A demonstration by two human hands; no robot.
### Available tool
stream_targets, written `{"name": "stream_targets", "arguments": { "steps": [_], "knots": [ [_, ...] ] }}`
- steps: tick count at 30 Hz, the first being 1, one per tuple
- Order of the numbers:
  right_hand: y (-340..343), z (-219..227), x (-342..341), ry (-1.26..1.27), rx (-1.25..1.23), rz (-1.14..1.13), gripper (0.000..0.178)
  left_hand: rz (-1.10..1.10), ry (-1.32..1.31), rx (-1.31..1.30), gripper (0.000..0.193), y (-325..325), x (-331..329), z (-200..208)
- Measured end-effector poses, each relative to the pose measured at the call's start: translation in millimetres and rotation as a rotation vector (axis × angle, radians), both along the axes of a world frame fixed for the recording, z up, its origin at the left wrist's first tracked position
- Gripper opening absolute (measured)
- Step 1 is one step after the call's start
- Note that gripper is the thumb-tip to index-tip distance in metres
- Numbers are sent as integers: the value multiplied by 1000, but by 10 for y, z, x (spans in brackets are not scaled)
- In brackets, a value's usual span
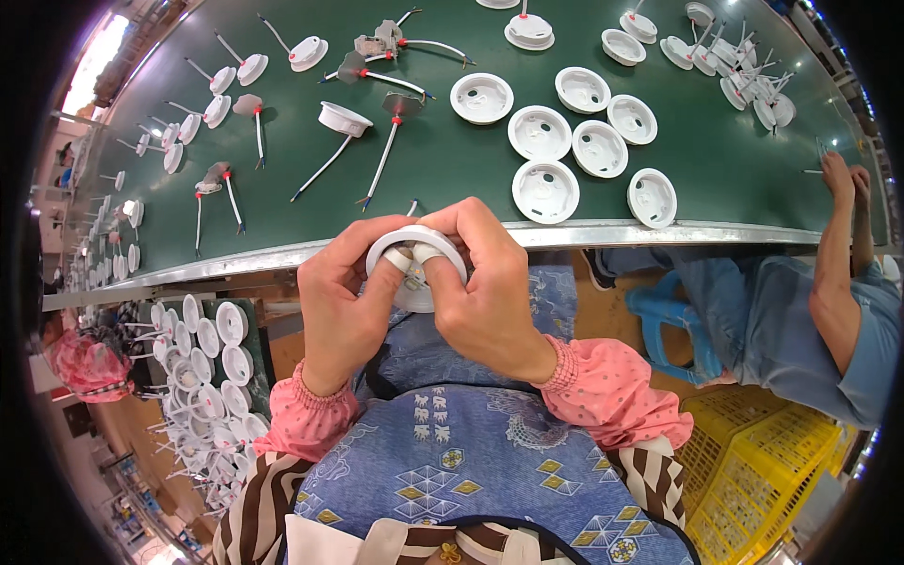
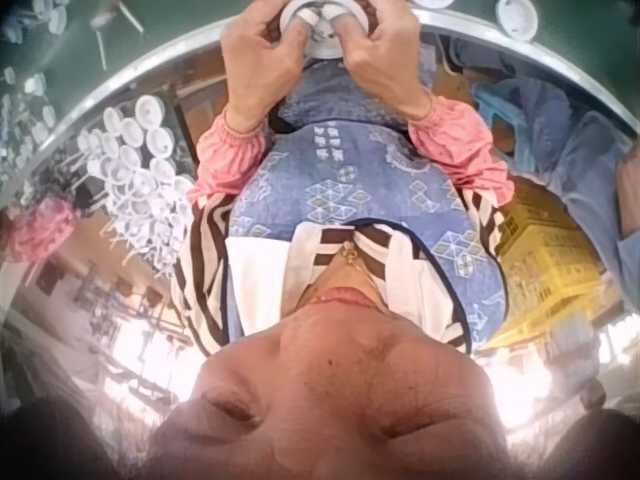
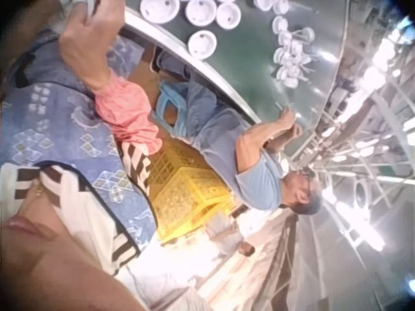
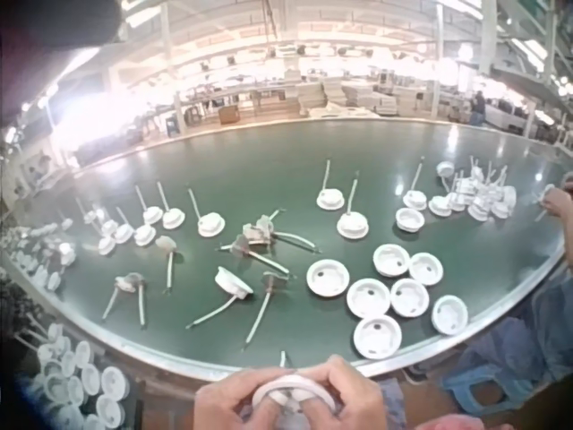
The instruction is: The person assembles LED light components by hand, inserting circuit boards into white plastic housings.
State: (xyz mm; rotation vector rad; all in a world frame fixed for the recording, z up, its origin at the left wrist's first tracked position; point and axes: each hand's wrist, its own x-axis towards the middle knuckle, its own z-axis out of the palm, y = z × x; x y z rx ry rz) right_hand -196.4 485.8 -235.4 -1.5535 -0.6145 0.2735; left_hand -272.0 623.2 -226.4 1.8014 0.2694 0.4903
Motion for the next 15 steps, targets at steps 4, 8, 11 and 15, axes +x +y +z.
{"name": "stream_targets", "arguments": {
  "steps": [4,8,11,15],
  "knots": [
    [45,-7,1,40,47,-23,16,-29,-1,30,29,20,30,-17],
    [103,2,2,153,140,-99,12,29,-33,-154,35,-66,17,-18],
    [113,28,-15,194,138,-105,13,75,-53,-130,36,-90,16,-45],
    [120,10,-32,162,139,-107,15,129,-42,40,33,-70,31,-57]
  ]
}}
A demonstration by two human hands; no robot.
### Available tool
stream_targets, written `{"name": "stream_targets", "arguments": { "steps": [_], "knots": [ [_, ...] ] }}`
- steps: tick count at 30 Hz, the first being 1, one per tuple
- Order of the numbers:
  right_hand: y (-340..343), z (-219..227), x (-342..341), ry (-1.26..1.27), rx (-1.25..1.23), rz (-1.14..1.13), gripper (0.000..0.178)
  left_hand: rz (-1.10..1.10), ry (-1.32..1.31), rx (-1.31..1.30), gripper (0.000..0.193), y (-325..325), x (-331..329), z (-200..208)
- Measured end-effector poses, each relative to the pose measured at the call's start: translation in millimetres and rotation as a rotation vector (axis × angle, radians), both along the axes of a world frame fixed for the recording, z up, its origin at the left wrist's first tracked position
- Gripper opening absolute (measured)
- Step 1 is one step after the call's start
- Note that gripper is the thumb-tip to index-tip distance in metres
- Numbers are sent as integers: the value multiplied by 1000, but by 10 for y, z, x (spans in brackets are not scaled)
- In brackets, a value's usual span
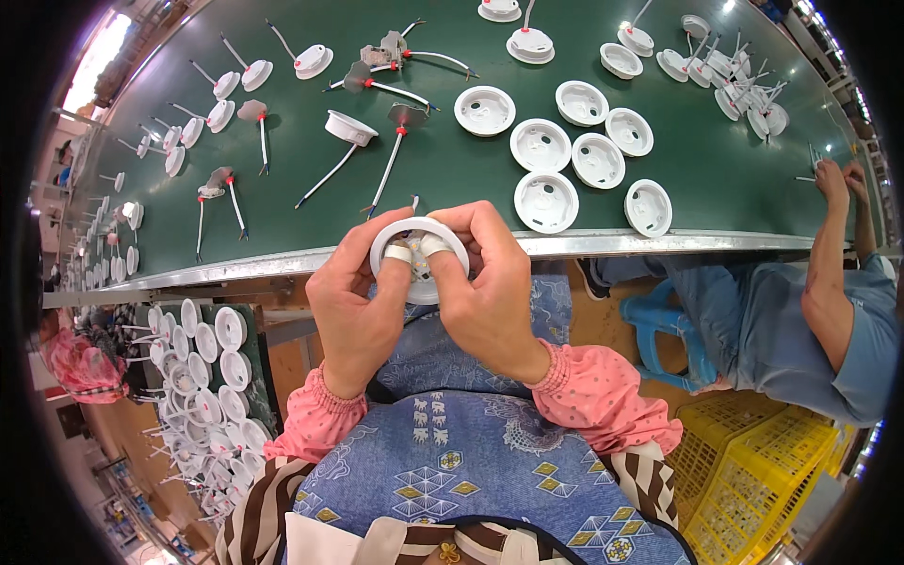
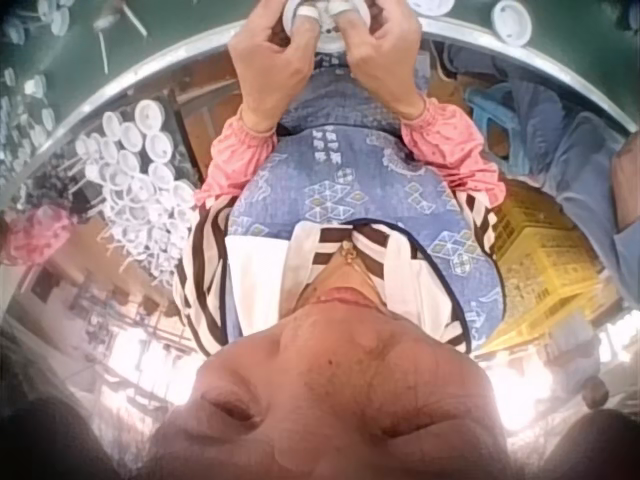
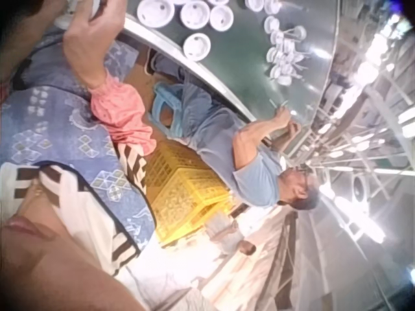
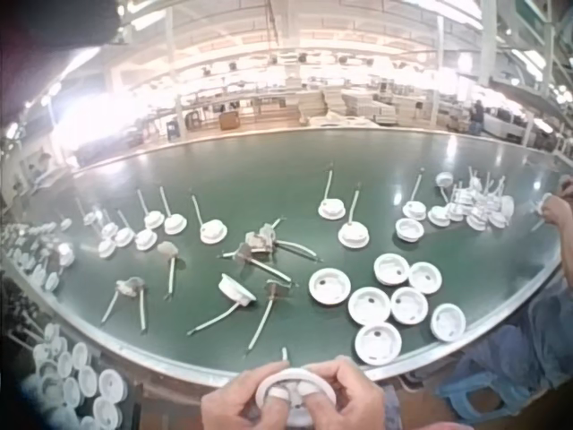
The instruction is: The person assembles LED light components by hand, inserting circuit boards into white plastic housings.
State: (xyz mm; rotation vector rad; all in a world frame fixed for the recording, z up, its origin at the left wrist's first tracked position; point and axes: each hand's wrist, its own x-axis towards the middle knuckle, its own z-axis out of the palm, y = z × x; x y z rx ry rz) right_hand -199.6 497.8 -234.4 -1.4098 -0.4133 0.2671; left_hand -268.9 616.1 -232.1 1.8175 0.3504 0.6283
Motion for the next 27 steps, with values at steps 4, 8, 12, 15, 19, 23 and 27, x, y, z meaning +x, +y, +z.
{"name": "stream_targets", "arguments": {
  "steps": [4,8,12,15,19,23,27],
  "knots": [
    [10,-25,-24,-38,3,2,16,44,-20,-44,29,-14,18,0],
    [39,-32,-75,-143,-10,-35,17,60,-31,-140,27,-27,8,52],
    [68,-36,-65,-163,-4,-59,17,29,-43,-260,27,-11,30,47],
    [75,-54,-39,-142,-4,-47,17,-29,-14,-278,28,41,7,70],
    [58,-53,-35,-125,3,-25,17,-45,-1,-245,29,73,-13,64],
    [45,-64,-16,-103,16,-2,17,-67,-4,-251,30,90,-10,42],
    [-36,-42,56,91,91,60,17,-186,85,-211,29,223,-45,120]
  ]
}}
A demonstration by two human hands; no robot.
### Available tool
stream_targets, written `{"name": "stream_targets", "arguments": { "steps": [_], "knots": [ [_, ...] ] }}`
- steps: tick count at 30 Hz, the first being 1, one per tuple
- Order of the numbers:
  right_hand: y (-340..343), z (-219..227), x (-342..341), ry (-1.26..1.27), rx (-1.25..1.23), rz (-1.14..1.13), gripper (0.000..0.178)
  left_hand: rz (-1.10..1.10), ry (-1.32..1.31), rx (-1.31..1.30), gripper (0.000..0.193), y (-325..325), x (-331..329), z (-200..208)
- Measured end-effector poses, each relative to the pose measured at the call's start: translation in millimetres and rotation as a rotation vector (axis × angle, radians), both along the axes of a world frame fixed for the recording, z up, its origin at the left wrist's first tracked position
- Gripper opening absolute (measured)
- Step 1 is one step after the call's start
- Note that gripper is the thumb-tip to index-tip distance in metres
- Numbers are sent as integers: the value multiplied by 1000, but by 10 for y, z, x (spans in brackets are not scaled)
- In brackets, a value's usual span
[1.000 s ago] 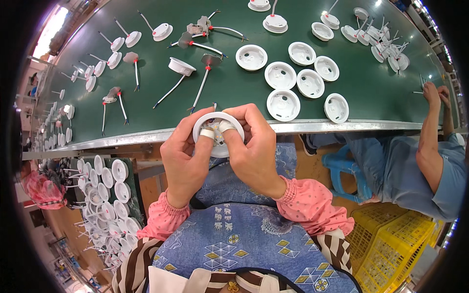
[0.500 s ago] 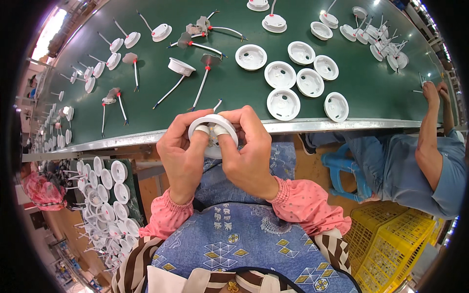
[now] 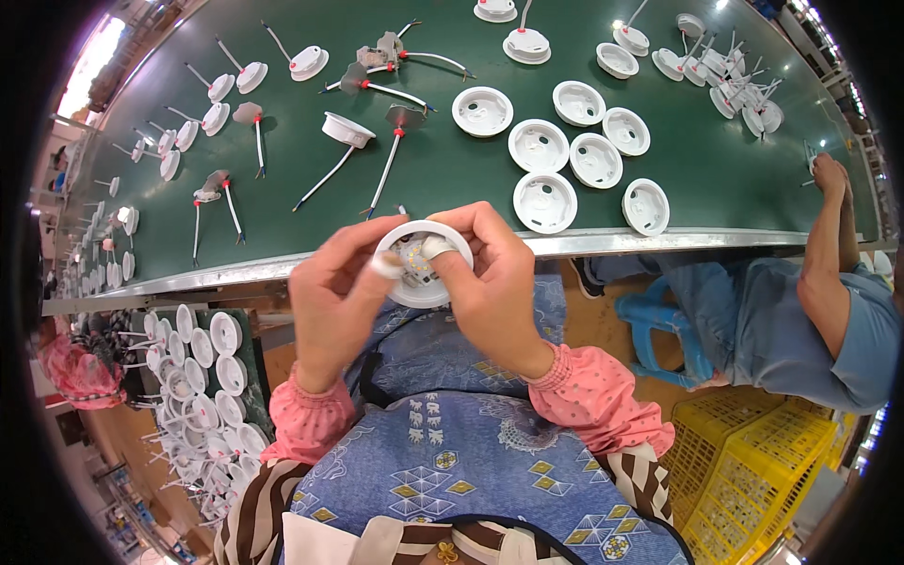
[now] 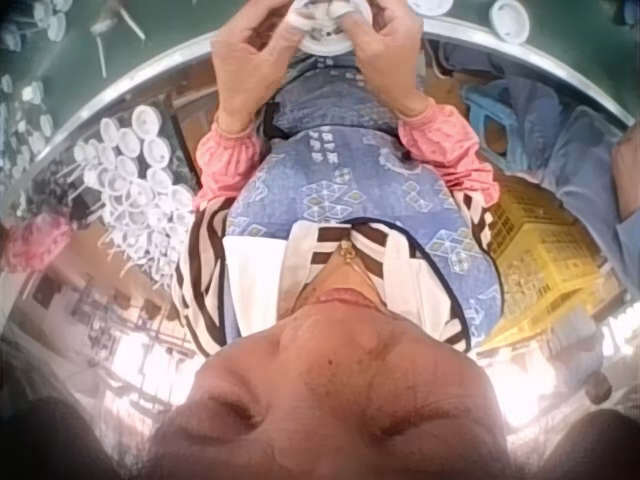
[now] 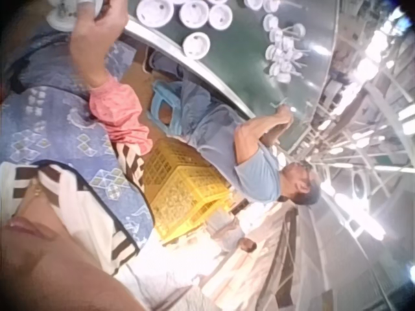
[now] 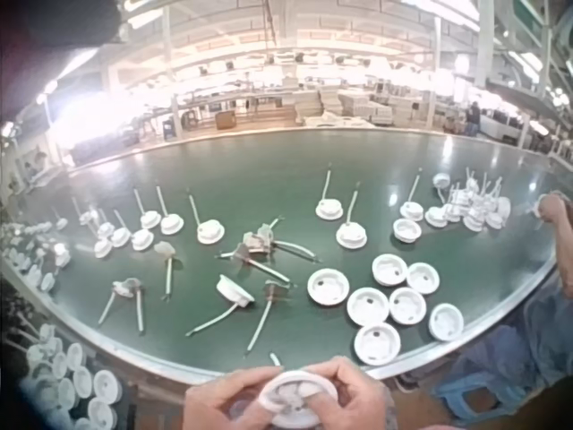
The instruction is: The person assembles LED light components by hand, inserting circuit boards into white plastic housings.
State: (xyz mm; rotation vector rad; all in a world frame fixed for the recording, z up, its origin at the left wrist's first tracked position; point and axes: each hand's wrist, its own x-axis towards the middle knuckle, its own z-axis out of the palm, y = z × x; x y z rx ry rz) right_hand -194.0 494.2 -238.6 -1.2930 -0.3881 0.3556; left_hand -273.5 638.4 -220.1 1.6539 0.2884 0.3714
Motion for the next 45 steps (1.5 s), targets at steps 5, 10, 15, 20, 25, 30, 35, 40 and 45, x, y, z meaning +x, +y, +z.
{"name": "stream_targets", "arguments": {
  "steps": [5,10,15,20,25,30,35,40,45],
  "knots": [
    [-125,59,132,239,45,221,18,-43,-215,631,21,300,-17,-3],
    [-255,77,211,62,-193,293,38,-209,-127,420,13,160,-89,-10],
    [-329,292,207,24,-163,472,84,-165,-108,452,12,91,-184,85],
    [-323,310,287,43,-356,555,82,-296,-47,540,19,162,-240,137],
    [-319,370,216,290,-255,641,71,-354,-190,387,10,324,-182,-28],
    [-302,358,181,377,-296,635,67,-379,-267,352,10,363,-178,-147],
    [-294,222,204,239,-234,504,64,-291,-74,313,10,256,-191,-117],
    [-328,221,299,61,-270,439,63,-265,54,249,10,358,-249,-38],
    [-407,233,314,121,-256,458,66,-388,150,423,17,637,-393,-63]
  ]
}}
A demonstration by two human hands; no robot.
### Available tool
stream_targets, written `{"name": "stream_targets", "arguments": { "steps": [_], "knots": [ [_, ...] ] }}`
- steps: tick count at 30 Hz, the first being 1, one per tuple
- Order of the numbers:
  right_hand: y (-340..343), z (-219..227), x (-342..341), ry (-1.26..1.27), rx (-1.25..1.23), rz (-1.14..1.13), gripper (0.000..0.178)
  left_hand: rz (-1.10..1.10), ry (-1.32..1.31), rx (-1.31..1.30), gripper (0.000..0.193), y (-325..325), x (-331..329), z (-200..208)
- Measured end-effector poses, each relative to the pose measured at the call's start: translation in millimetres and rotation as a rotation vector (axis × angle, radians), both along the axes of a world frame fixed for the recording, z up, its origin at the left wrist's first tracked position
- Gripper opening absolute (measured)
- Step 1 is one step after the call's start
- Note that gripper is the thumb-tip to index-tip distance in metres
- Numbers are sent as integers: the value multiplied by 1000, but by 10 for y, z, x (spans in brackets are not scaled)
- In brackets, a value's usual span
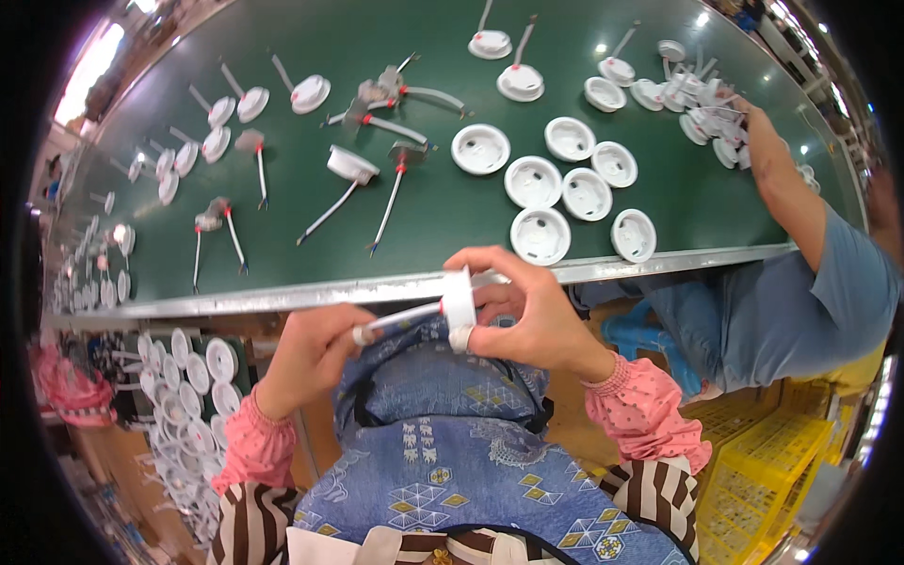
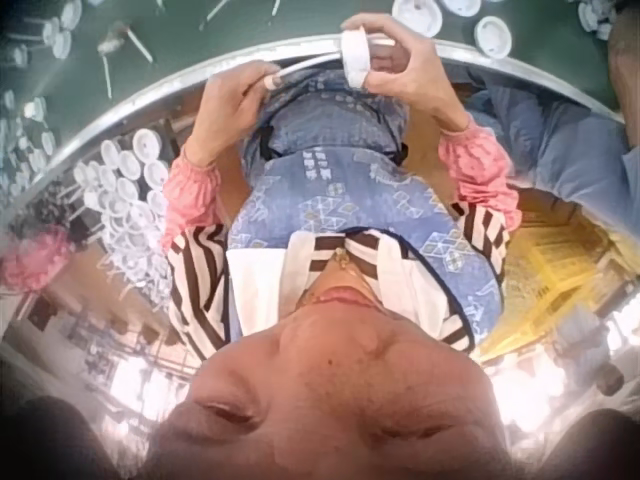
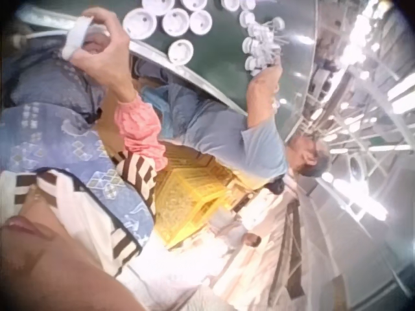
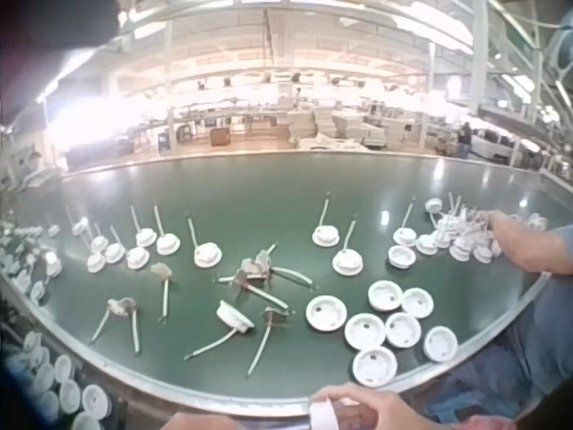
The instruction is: The person assembles LED light components by hand, inserting circuit boards into white plastic housings.
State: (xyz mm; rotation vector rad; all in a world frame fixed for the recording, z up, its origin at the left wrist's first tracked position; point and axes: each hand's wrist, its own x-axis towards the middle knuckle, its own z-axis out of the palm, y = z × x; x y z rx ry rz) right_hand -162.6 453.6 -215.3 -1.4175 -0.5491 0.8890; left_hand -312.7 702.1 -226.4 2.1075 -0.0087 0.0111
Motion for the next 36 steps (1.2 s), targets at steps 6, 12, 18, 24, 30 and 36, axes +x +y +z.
{"name": "stream_targets", "arguments": {
  "steps": [6,12,18,24,30,36],
  "knots": [
    [-58,40,-111,116,45,89,66,-76,-317,360,29,61,-10,19],
    [-142,93,32,-72,119,8,88,-65,-482,421,21,47,258,280],
    [-544,-108,223,-423,7,-360,67,63,-688,1039,20,392,1547,797],
    [-1058,-155,409,-933,-392,-932,41,34,-508,1425,12,1137,3142,819],
    [-1402,-668,696,-718,-498,-875,43,-19,-450,1390,18,971,3685,543],
    [-990,-533,823,-869,-420,-831,42,200,-338,970,29,986,3005,345]
  ]
}}
